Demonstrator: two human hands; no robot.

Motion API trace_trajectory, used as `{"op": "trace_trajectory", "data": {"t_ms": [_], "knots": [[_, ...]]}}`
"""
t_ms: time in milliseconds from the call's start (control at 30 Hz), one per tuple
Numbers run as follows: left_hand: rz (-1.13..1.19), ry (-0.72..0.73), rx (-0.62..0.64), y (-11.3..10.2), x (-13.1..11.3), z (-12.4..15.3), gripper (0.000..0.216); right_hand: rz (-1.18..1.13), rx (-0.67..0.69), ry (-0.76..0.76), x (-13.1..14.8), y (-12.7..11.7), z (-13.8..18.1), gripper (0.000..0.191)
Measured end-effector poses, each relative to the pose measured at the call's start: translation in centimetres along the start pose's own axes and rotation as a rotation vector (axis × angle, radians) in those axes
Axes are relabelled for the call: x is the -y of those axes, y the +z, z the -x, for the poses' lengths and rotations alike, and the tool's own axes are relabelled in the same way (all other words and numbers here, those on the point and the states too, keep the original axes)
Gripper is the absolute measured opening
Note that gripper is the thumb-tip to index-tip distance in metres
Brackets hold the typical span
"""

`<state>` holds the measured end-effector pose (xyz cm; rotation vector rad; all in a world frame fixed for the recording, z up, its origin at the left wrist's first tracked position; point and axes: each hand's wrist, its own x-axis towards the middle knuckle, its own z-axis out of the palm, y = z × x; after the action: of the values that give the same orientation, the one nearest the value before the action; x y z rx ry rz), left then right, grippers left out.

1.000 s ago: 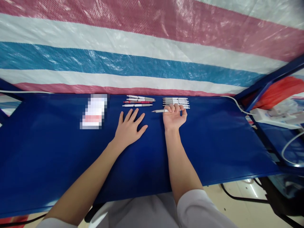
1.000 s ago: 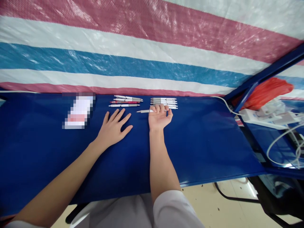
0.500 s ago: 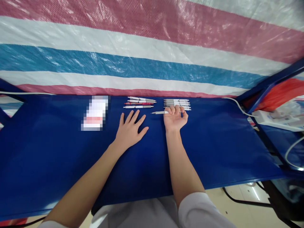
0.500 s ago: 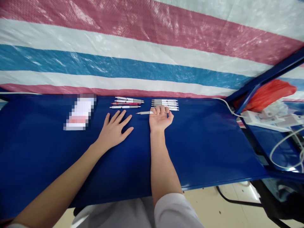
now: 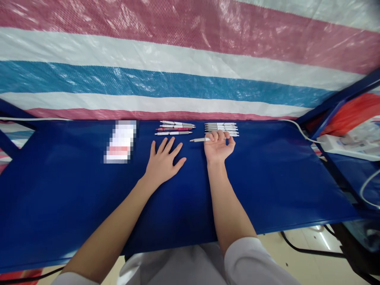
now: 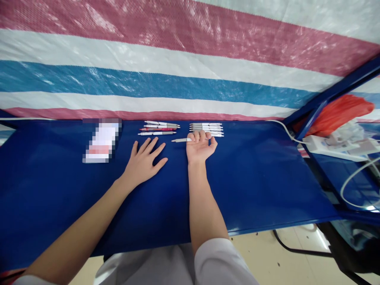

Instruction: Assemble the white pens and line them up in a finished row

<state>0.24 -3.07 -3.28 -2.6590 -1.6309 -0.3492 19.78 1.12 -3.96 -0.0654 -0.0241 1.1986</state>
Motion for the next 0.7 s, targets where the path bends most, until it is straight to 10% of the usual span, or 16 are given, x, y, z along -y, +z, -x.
{"op": "trace_trajectory", "data": {"t_ms": [700], "knots": [[0.032,0.001,0.002,0.05,0.10,-0.06,0.055,0.006,-0.014,-0.006,-0.02,0.24,-0.10,0.013]]}}
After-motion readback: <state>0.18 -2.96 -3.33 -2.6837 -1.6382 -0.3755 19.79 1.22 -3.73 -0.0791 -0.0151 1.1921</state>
